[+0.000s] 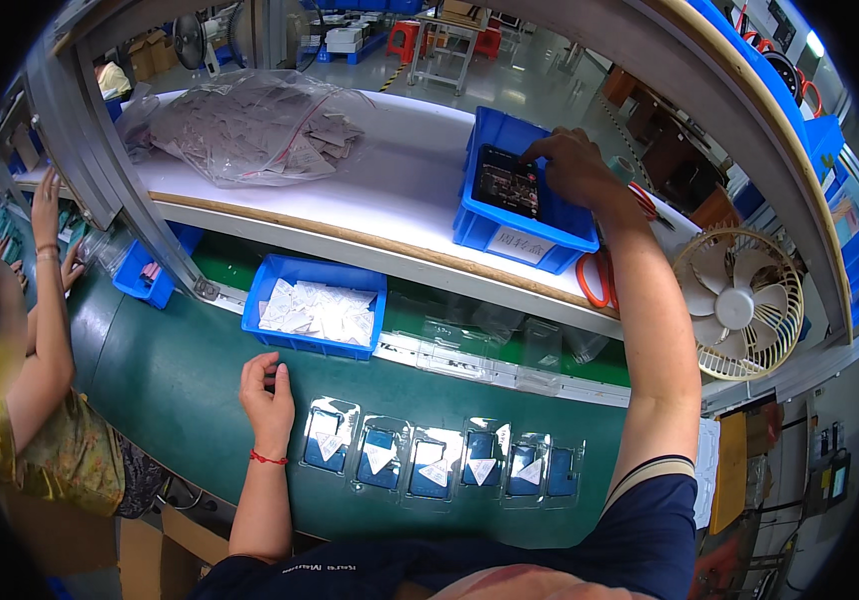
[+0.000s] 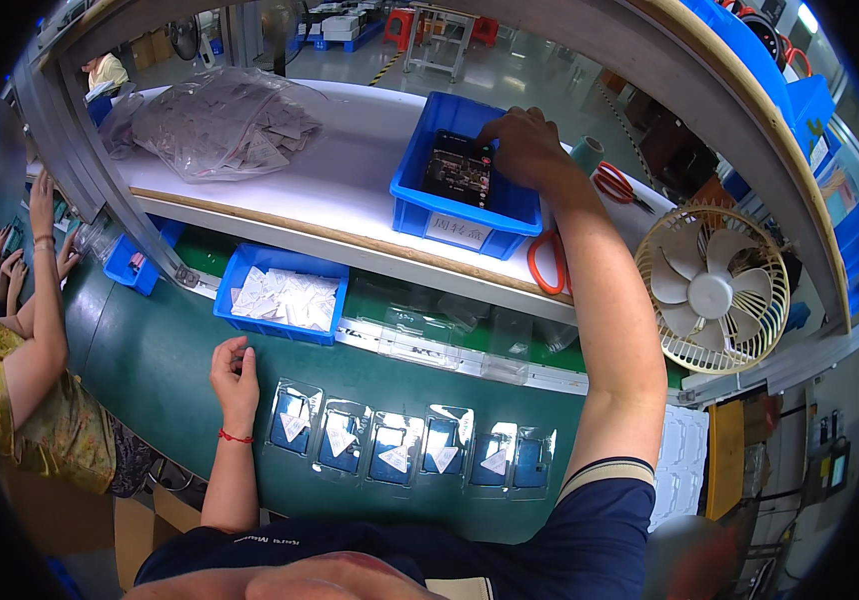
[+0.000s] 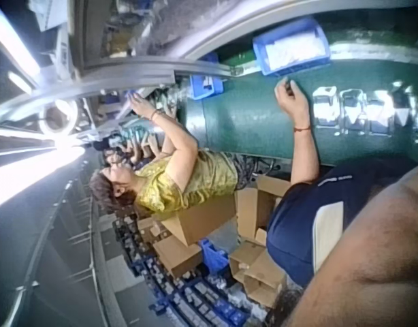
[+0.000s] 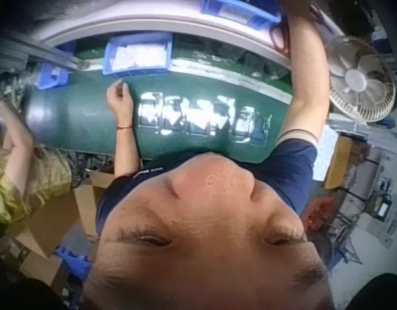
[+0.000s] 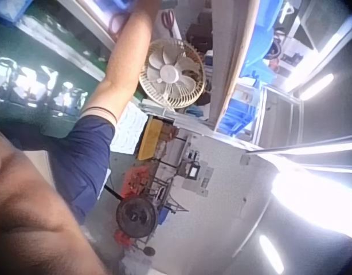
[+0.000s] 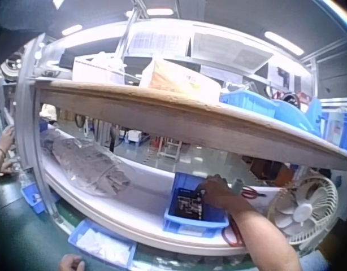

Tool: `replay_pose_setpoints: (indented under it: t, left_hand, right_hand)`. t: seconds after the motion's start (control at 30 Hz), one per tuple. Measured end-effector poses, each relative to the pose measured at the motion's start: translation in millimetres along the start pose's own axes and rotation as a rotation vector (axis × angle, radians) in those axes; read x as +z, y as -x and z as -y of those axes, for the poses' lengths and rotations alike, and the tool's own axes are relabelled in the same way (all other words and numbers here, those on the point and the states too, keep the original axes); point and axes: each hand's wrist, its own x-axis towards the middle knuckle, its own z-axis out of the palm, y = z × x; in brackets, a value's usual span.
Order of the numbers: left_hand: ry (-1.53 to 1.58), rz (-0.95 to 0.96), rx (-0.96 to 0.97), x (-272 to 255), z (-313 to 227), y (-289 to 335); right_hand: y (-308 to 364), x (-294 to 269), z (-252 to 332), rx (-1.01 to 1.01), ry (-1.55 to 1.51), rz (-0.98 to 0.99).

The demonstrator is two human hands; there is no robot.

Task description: Assembling small plastic housings by inserting white triangular components and stacking the completed units.

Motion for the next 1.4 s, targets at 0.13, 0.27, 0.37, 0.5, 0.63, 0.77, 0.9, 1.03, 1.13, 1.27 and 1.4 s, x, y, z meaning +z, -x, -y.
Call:
replay_pose_setpoints:
  t: [0.13,0.27,0.37,0.5,0.63,0.77,0.9,1.03,1.13,1.27,1.4]
  left_hand:
    - [0.004,-0.01,0.006,1,0,-2]
    - [0.001,0.0,0.006,3,3,-3]
    - [0.008,-0.004,0.006,3,2,-3]
    - [0.014,-0.003,0.012,3,1,0]
    - [0.007,0.0,0.022,1,0,2]
    - [0.04,-0.019,0.03,1,3,3]
    - [0.075,-0.039,0.094,5,0,0]
    - [0.077,-0.072,0.077,7,-6,-5]
    - [0.061,-0.068,0.059,10,-1,-5]
    - [0.01,-0.04,0.037,5,6,-3]
    - [0.097,-0.099,0.06,3,21,-1]
  right_hand:
    - [0,1,-1,0.008,-0.04,-0.057]
    - [-3,2,-5,0.018,-0.079,-0.067]
    - [-4,5,-7,0.018,-0.076,-0.069]
    - [0,6,-11,-0.004,-0.08,-0.183]
    - [20,-5,-16,-0.03,-0.142,-0.493]
    - [78,-27,27,-0.173,-0.407,-0.841]
    - [146,-7,107,-0.418,-0.552,-0.791]
    - [141,93,176,-0.483,-0.822,-0.306]
    - [92,164,191,-0.386,-0.744,-0.315]
    - [57,173,222,-0.246,-0.386,0.205]
    - [41,186,231,-0.348,-0.321,0.291]
